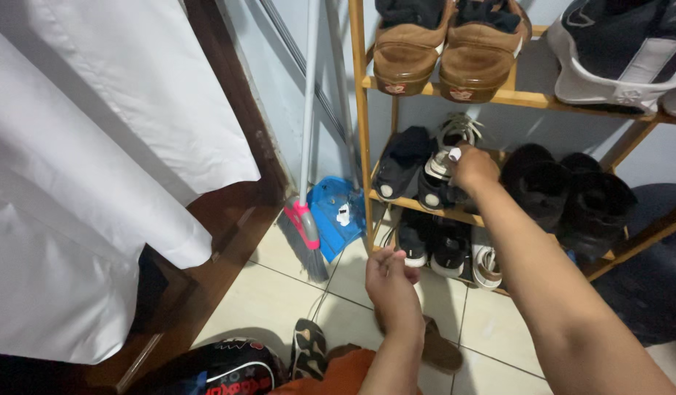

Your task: The person wipes several pairs of shoes and sandals on a wooden shoe rack using a white cloth, then cleans a decorated motorcycle helmet and places it on the top shelf. The person also briefly moves a broom and dustpan.

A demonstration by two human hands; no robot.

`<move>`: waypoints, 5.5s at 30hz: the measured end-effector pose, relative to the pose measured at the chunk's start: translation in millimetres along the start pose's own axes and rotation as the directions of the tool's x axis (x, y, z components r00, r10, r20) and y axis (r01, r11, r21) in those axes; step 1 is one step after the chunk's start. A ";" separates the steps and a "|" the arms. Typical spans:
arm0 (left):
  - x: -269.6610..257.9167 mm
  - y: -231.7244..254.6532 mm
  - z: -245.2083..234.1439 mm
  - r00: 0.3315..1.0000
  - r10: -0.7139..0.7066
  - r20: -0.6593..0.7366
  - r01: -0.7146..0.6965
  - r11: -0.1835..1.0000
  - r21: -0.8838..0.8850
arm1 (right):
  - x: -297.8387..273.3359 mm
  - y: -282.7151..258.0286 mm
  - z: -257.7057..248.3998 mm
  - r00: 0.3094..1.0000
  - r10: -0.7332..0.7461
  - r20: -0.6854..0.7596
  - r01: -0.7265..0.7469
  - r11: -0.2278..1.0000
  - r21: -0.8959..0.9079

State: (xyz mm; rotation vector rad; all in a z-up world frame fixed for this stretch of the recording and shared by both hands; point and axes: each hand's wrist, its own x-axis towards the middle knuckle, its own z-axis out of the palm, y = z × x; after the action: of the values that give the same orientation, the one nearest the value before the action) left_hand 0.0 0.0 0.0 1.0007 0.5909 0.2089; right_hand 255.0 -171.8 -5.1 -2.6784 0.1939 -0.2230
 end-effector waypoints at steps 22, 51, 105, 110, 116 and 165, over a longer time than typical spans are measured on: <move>97.1 5.3 -60.0 0.967 -0.070 0.244 0.115 0.978 -0.176 | -212.7 75.7 346.6 0.917 -0.081 0.391 -0.237 0.678 0.696; 191.5 50.2 -142.0 0.985 0.151 -0.085 -0.161 0.978 -0.129 | -255.4 -76.6 452.4 0.489 -0.454 0.745 0.774 0.620 -0.130; -29.1 -32.1 3.2 0.708 -0.503 0.496 0.454 0.862 0.226 | -305.9 71.3 -83.7 0.519 -0.756 -0.399 0.770 0.616 -0.166; -59.3 -54.8 17.9 0.563 -0.195 0.803 0.447 0.889 -0.097 | -334.4 80.3 -141.6 0.471 -0.804 -0.363 0.790 0.568 -0.233; -83.3 -60.9 36.2 0.495 -0.300 0.815 0.644 0.756 -0.113 | -355.9 89.2 -182.1 0.553 -0.760 -0.342 0.777 0.618 -0.119; -62.0 -56.2 23.1 0.548 -0.359 0.756 0.606 0.793 -0.063 | -258.7 98.1 -138.6 0.726 -0.122 -0.677 0.464 0.813 0.351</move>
State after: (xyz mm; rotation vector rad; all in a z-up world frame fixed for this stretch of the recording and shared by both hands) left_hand -43.9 -73.4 -14.9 0.4817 0.0755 -0.5808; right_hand -33.6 -272.8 42.4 -1.9953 -0.1101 -1.1275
